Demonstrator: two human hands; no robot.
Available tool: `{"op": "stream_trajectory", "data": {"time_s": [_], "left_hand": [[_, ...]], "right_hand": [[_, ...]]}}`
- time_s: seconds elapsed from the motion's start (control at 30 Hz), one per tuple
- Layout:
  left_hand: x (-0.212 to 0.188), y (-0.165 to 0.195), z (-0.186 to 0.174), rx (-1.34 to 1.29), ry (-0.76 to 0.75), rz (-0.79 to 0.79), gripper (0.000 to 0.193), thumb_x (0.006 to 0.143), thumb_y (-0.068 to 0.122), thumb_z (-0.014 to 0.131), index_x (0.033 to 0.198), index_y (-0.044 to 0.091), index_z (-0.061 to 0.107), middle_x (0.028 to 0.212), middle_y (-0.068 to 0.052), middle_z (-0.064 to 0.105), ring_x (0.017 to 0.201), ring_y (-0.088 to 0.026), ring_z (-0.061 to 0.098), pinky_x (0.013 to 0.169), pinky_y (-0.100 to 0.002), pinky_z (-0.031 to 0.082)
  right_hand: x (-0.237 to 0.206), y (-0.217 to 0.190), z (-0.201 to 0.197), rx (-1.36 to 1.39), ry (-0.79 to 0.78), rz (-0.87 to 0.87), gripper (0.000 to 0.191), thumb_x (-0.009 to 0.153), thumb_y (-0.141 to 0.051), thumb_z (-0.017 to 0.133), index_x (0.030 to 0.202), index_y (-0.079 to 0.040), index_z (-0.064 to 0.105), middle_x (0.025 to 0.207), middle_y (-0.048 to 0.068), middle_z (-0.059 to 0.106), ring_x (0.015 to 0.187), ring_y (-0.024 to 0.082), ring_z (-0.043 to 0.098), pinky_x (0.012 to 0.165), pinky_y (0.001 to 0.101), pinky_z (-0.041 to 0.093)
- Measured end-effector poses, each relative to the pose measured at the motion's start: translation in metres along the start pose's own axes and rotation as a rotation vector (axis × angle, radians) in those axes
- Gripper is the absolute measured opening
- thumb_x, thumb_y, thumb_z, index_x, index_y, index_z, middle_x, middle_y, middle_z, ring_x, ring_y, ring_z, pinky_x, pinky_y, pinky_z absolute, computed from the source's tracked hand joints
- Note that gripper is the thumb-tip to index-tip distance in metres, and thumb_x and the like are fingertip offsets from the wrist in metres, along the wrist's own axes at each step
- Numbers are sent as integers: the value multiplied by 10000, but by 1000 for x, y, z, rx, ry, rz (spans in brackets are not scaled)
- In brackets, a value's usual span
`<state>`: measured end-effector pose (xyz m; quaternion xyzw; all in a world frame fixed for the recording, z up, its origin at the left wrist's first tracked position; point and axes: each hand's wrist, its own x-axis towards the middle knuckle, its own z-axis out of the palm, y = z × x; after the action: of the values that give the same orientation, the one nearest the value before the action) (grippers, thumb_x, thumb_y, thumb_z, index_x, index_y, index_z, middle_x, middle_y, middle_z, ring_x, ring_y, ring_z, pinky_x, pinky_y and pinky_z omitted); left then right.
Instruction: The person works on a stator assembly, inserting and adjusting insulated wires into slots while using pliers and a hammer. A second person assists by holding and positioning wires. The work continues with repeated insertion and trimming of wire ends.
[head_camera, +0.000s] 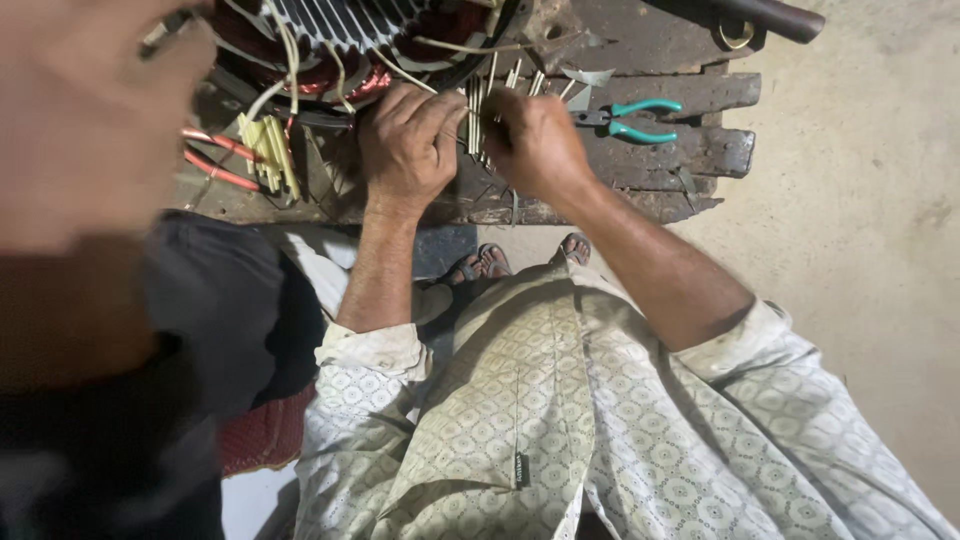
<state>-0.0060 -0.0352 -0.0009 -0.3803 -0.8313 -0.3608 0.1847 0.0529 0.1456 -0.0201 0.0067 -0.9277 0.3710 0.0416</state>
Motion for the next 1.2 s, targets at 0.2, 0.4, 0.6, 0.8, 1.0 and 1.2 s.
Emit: {"op": "stream_trajectory", "data": {"time_s": [0.2,0.4,0.6,0.8,1.0,1.2], "left_hand": [[-1,-4,2,29,2,46,55,997,98,749,1032,61,727,956,-57,762,890,-230,701,751,-350,569],[0,-1,1,42,-8,46,61,983,71,722,1042,58,733,943,-52,749,904,-237,700,785,-358,581],[-2,-4,7,36,6,48,53,1009,107,732,1028,57,732,968,-58,769,890,-236,703,755,-334,573],[-2,-5,5,26,-9,55,71,1028,119,710,1049,52,715,991,-68,764,901,-244,703,784,-365,576],[2,2,-1,24,-24,59,58,998,99,715,1029,51,711,949,-75,746,894,-274,690,779,-388,568],[0,-2,0,-41,9,25,56,1005,106,720,1020,53,709,980,-78,752,908,-280,689,783,-381,569]], "right_hand": [[-49,23,-46,316,-109,254,204,937,-12,649,1131,4,710,807,143,755,634,221,693,548,379,555],[4,-1,-18,191,86,-325,244,945,-40,731,1187,-15,710,990,168,766,771,224,749,681,343,615],[-20,6,-22,-176,-162,113,221,927,-29,657,1146,-24,684,867,190,744,597,281,709,490,388,596],[-30,-5,-34,180,19,-102,331,907,-1,655,1237,7,641,821,178,746,650,272,748,636,398,625],[-6,3,-3,-38,71,-150,260,847,-18,710,1094,31,643,762,195,717,632,330,716,577,429,592],[-39,21,-53,105,23,4,179,940,-32,698,1116,-7,680,809,180,725,665,273,736,628,421,589]]}}
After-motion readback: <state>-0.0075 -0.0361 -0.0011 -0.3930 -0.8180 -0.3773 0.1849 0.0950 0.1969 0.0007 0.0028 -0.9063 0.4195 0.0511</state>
